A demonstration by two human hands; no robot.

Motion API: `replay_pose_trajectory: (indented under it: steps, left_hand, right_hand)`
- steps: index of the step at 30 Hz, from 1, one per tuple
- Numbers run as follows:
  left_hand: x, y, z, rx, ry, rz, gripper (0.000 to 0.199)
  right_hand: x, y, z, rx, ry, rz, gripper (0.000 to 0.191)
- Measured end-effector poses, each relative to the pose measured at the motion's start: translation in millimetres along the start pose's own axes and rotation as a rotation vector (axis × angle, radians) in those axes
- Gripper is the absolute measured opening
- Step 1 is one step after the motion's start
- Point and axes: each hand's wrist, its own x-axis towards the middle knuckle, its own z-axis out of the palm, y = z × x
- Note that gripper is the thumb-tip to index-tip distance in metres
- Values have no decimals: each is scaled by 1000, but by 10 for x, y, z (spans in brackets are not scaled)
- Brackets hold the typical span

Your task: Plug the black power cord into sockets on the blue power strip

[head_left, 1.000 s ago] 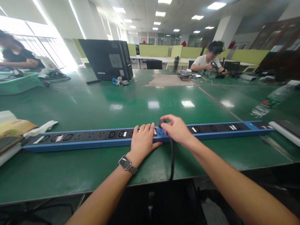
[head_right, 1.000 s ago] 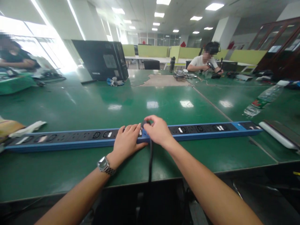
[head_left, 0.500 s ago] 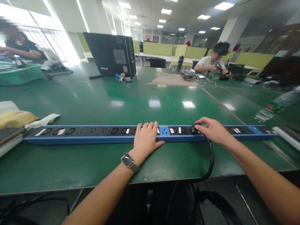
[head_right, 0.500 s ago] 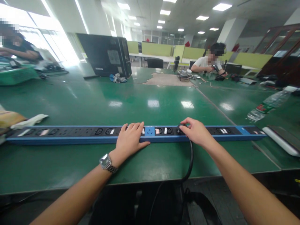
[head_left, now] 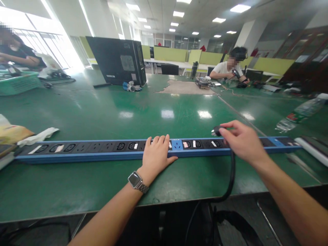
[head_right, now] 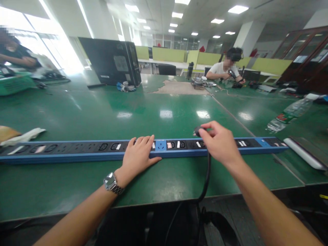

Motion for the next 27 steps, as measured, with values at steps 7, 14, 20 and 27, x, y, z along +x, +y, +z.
replay_pose_trajectory:
  steps: [7, 14, 20, 27]
  left_hand:
    - [8, 11, -14, 15, -19, -2, 78]
    - [4, 9, -12, 25, -16, 1, 79]
    - [10, 8, -6, 32, -14, 13, 80]
    - [15, 11, -5, 25, -13, 6, 80]
  right_hand:
    - [348, 777, -656, -456, -267, 197, 30]
    - [292, 1223, -721, -535, -277, 230, 31]
    - [373, 1253, -642, -573, -280, 240, 28]
    - [441, 934, -711, -632, -246, 166, 24]
